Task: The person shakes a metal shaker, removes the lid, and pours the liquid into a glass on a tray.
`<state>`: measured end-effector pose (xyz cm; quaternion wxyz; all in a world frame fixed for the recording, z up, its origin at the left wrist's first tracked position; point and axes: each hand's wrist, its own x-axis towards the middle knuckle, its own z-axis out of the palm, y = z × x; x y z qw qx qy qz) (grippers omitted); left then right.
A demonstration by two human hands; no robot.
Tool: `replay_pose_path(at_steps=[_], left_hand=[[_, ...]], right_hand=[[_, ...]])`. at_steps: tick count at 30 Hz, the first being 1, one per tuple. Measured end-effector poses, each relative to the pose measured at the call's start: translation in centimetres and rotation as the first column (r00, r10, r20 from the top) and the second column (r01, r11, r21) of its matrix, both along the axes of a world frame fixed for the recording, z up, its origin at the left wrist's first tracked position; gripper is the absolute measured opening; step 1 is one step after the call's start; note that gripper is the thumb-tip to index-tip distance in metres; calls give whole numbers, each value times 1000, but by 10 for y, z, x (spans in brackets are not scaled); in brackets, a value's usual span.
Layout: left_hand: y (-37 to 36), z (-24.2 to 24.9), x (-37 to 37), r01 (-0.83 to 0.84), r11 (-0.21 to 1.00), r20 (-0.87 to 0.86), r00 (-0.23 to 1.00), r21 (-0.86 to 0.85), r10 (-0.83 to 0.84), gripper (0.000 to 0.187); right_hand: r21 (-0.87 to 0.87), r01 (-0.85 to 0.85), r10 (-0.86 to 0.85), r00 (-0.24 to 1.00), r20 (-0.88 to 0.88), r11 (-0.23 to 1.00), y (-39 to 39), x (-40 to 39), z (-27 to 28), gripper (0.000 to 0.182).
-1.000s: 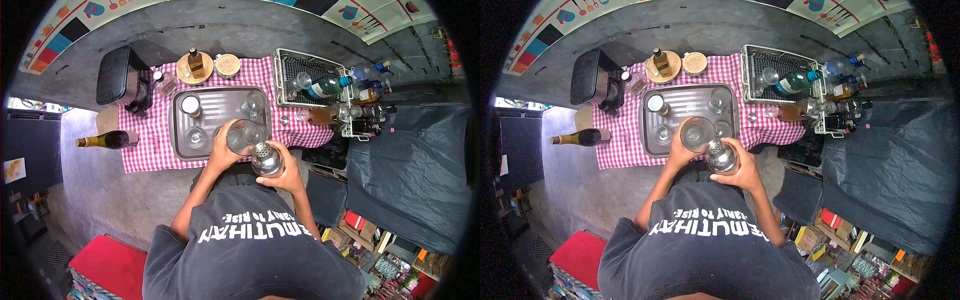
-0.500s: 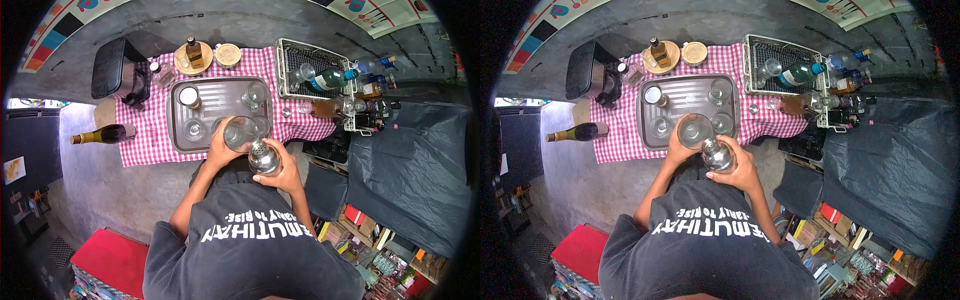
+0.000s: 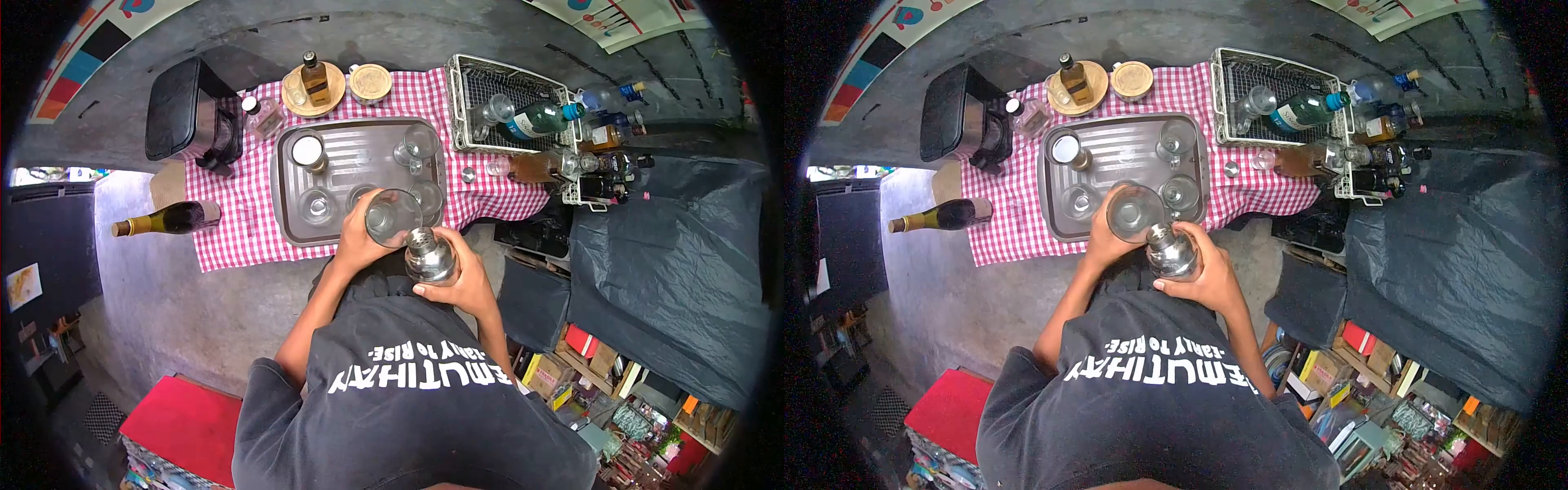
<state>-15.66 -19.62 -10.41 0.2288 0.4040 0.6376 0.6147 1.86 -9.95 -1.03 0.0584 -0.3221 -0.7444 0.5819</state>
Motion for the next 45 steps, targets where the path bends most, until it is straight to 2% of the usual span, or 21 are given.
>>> replay_pose_path(at_steps=[3, 7, 9, 13, 16, 18, 21, 25, 33, 43, 45], left_hand=[[-1, -2, 1, 0, 1000, -2, 1000, -24, 0, 71], [0, -3, 1, 17, 999, 10, 1000, -30, -16, 71], [0, -3, 2, 23, 999, 22, 1000, -40, -22, 71], [1, -4, 1, 23, 999, 14, 1000, -34, -22, 71], [1, -5, 1, 31, 999, -12, 999, -32, -32, 71], [2, -6, 3, 34, 999, -14, 999, -28, -35, 71], [4, -7, 5, 43, 999, 10, 999, -14, -43, 71], [6, -7, 6, 52, 999, 3, 999, -11, -52, 71], [9, -13, 4, 93, 995, -33, 995, 29, -92, 73], [15, -15, 2, 81, 996, -36, 996, 23, -81, 75], [16, -17, 1, 78, 997, -42, 996, 28, -77, 75]], right_hand=[[-74, 33, -33, 999, 1, 997, -2, -1, 1, 85], [-43, -5, 5, 1000, 4, 999, -2, -1, 3, 89], [-100, 13, -20, 997, -70, 995, -4, -1, 3, 90], [-213, 36, -37, 999, -3, 976, -3, -1, 7, 95], [-166, 37, -34, 999, 24, 985, -3, 1, 6, 92], [-183, 60, -47, 996, 75, 981, -3, 2, 6, 87], [-238, 94, -87, 995, 38, 967, -5, 5, 2, 82], [-221, 89, -79, 995, 55, 971, -4, 6, 8, 80], [-134, 74, -59, 992, 112, 988, 2, 5, 16, 87], [-194, 60, -46, 996, 74, 979, 10, 1, 19, 92], [-123, 33, -20, 994, 104, 992, 13, 1, 19, 94]])
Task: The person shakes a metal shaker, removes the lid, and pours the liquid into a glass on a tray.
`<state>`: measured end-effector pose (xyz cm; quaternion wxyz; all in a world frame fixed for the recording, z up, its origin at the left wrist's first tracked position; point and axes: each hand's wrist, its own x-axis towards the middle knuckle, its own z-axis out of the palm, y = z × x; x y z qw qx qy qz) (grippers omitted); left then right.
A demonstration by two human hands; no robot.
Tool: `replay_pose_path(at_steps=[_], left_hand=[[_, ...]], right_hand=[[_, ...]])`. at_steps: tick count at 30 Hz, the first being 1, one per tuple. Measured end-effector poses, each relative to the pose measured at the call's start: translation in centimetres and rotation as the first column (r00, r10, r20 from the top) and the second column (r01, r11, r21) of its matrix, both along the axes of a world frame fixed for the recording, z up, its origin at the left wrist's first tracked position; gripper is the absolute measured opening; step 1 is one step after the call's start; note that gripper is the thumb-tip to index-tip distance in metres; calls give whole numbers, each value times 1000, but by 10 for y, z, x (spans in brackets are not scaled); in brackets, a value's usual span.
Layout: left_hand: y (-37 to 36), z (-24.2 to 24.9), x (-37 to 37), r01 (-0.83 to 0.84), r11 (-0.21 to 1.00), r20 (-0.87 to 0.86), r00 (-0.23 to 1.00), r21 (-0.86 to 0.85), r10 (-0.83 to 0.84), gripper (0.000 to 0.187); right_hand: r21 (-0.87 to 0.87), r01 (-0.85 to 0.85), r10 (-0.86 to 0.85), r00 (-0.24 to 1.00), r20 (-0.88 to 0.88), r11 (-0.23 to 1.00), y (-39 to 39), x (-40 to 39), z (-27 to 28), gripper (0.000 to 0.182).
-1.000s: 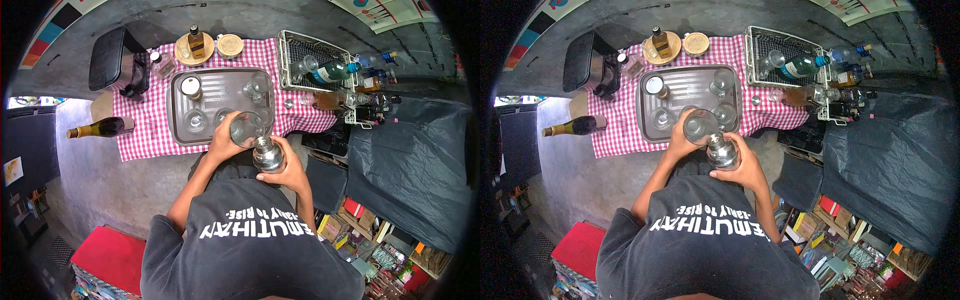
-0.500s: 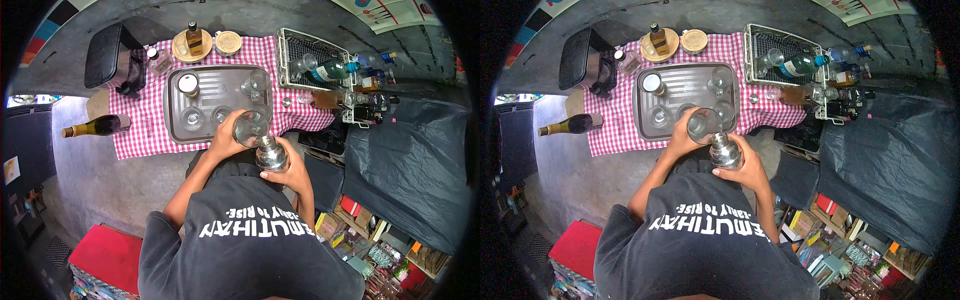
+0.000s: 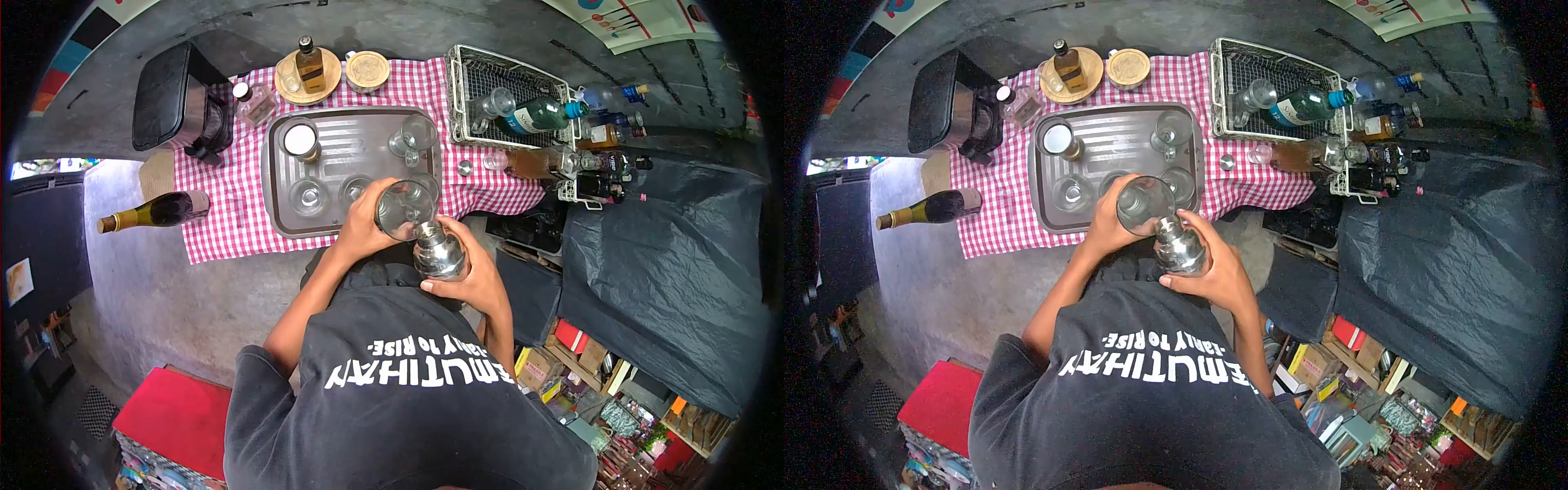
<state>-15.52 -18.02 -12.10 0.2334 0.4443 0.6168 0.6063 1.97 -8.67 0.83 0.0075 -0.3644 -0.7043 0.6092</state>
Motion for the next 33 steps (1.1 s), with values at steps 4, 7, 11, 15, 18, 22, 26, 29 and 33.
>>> replay_pose_path(at_steps=[4, 7, 11, 15, 18, 22, 26, 29, 33], left_hand=[[1, -1, -1, -3, 1000, -23, 1000, -5, 3, 75], [2, 0, -2, 0, 1000, 3, 1000, -9, 0, 74], [2, 1, -4, 4, 999, 7, 1000, -33, -4, 74], [3, 1, -5, 17, 999, 13, 1000, -50, -16, 73], [4, -1, -5, 35, 998, 44, 998, -49, -33, 73], [4, 0, -6, 35, 998, 40, 999, -45, -33, 72], [3, 0, -5, 22, 999, 26, 999, -30, -21, 71], [2, 0, -5, 27, 999, 32, 999, -29, -26, 71], [2, -1, -4, 19, 999, 43, 999, -37, -18, 71]], right_hand=[[-35, -7, 7, 1000, -8, 999, 3, -4, 4, 93], [-13, -31, 31, 999, 31, 999, 6, -6, 6, 93], [-19, -44, 45, 998, 53, 999, 9, -8, 8, 92], [-40, -45, 47, 998, 50, 998, 12, -10, 8, 91], [-59, -48, 51, 998, 44, 997, 13, -10, 9, 91], [-26, -64, 65, 997, 45, 998, 14, -10, 7, 90], [-16, -74, 75, 994, 75, 997, 14, -11, 10, 91], [-2, -83, 83, 993, 87, 997, 14, -10, 10, 91], [21, -97, 94, 991, 93, 995, 14, -11, 10, 91]])
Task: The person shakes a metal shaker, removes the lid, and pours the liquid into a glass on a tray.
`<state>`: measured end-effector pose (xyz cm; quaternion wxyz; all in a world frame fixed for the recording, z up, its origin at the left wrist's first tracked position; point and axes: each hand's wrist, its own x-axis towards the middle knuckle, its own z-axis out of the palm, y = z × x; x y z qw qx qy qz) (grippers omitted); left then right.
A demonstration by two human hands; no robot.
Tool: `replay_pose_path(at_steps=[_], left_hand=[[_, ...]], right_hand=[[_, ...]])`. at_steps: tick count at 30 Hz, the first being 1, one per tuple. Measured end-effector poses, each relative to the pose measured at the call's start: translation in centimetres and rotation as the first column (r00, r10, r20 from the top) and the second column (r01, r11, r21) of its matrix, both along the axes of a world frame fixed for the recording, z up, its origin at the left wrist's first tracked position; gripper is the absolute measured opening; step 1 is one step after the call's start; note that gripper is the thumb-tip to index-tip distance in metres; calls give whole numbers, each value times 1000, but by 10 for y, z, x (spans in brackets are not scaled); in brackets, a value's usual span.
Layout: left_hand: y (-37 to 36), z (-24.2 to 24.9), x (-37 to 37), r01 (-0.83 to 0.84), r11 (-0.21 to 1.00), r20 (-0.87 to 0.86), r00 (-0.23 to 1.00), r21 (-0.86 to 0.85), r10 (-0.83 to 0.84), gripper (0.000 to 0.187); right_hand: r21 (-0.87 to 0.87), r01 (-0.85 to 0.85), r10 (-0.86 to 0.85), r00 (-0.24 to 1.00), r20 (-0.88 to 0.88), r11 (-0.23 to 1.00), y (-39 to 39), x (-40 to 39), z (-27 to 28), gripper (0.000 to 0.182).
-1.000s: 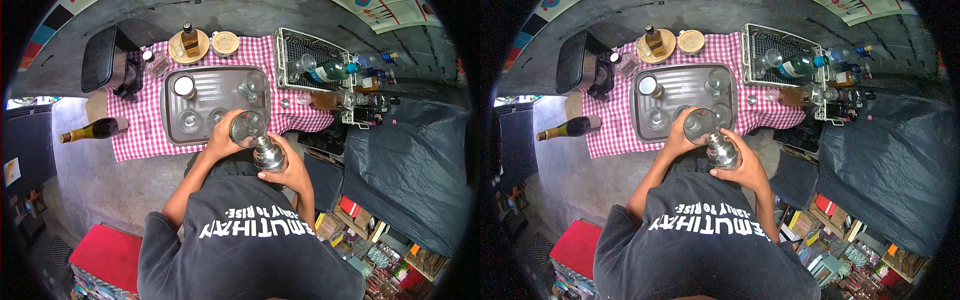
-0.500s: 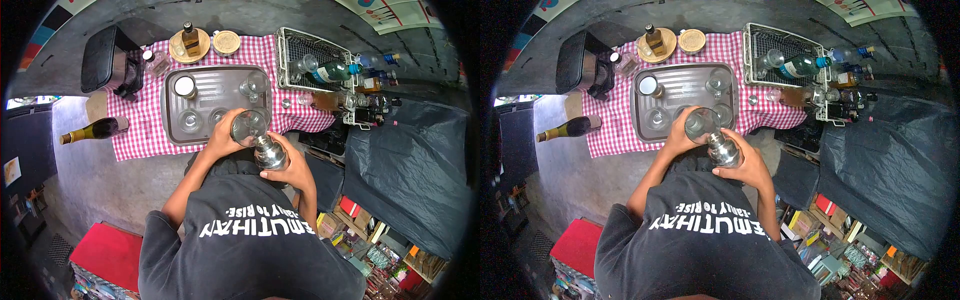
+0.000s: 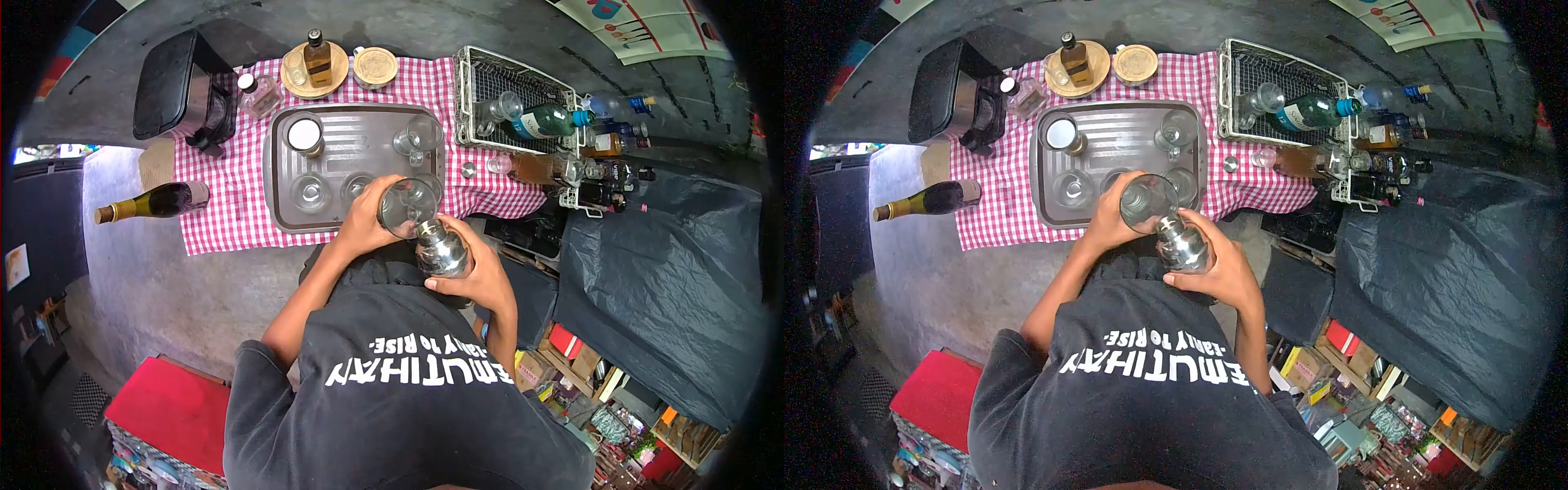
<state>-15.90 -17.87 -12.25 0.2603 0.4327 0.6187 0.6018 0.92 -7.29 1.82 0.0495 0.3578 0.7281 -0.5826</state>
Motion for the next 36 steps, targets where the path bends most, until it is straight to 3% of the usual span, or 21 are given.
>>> replay_pose_path(at_steps=[36], left_hand=[[0, 3, 1, -16, 1000, -2, 1000, -8, 16, 71]], right_hand=[[18, -37, 38, 999, -6, 999, 4, -3, 4, 87]])
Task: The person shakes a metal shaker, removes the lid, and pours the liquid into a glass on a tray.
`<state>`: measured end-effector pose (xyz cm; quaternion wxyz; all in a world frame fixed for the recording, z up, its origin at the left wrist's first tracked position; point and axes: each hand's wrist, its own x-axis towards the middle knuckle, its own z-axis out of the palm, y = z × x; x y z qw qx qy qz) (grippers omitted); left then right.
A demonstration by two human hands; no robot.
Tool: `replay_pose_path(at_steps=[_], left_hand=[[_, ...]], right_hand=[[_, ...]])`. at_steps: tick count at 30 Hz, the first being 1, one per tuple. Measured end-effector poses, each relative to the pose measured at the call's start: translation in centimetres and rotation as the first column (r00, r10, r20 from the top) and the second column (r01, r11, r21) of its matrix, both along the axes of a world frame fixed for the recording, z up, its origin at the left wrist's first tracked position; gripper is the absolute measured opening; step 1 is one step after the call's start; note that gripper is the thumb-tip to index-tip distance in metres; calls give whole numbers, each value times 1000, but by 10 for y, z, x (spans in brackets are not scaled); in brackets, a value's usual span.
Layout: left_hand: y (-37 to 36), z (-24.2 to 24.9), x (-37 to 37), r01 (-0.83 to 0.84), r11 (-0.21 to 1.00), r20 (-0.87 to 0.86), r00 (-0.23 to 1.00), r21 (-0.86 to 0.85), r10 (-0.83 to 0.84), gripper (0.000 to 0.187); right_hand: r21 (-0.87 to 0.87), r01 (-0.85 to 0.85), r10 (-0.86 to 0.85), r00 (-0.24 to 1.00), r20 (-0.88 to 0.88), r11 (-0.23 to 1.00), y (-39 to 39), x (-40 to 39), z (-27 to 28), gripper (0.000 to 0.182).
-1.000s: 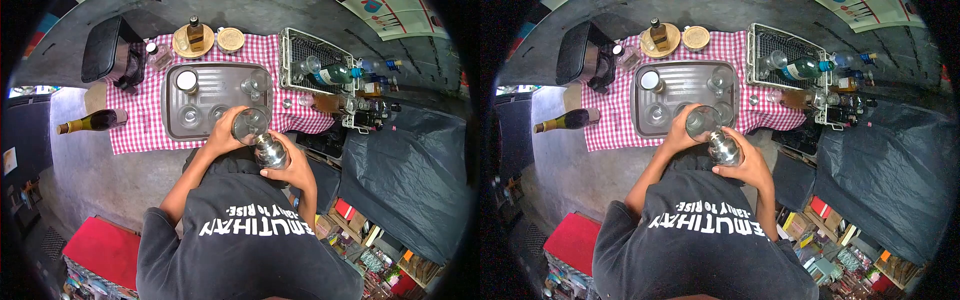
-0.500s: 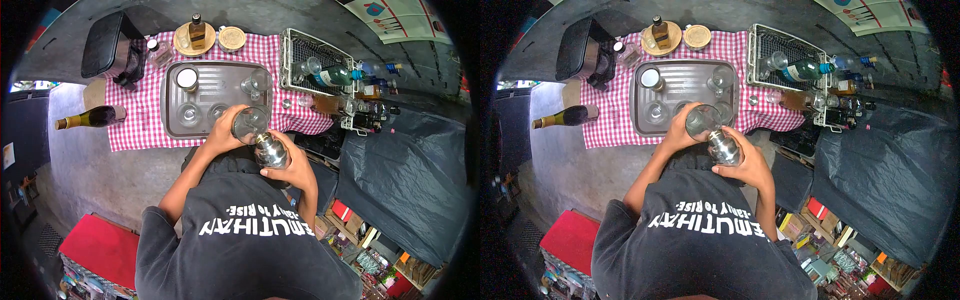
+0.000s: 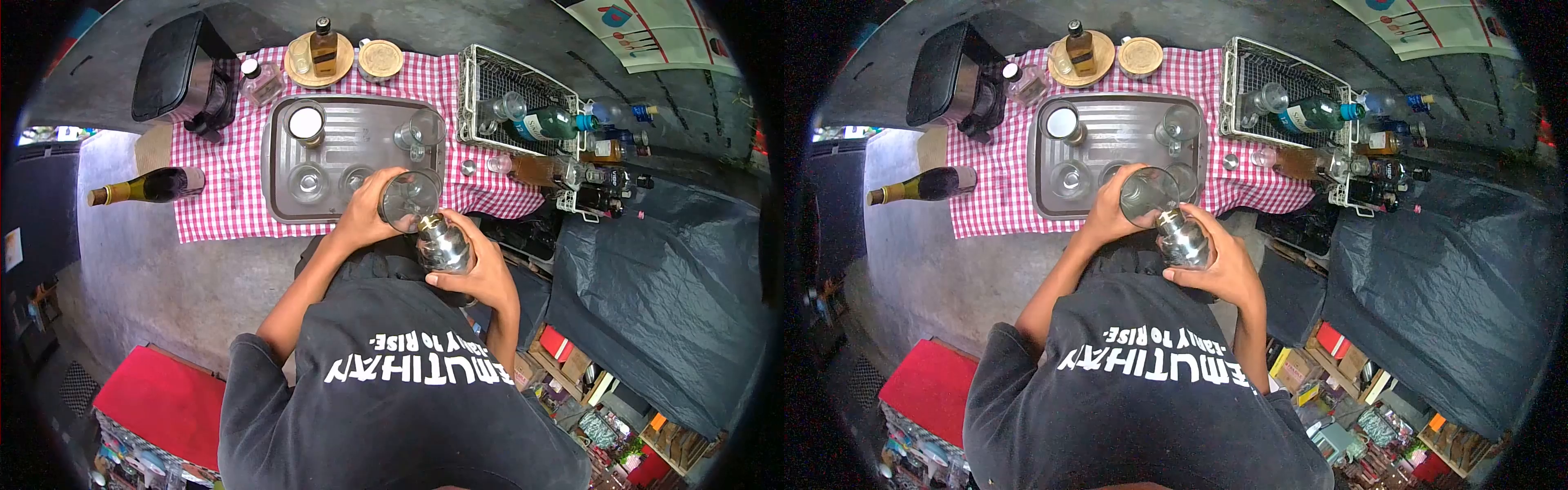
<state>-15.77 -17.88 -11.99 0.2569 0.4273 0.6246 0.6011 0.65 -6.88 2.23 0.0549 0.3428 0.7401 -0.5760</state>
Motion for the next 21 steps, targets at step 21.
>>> replay_pose_path(at_steps=[21], left_hand=[[0, 2, 0, 9, 1000, 5, 1000, 12, -9, 72]], right_hand=[[24, -14, 14, 1000, -1, 1000, 1, 2, -3, 89]])
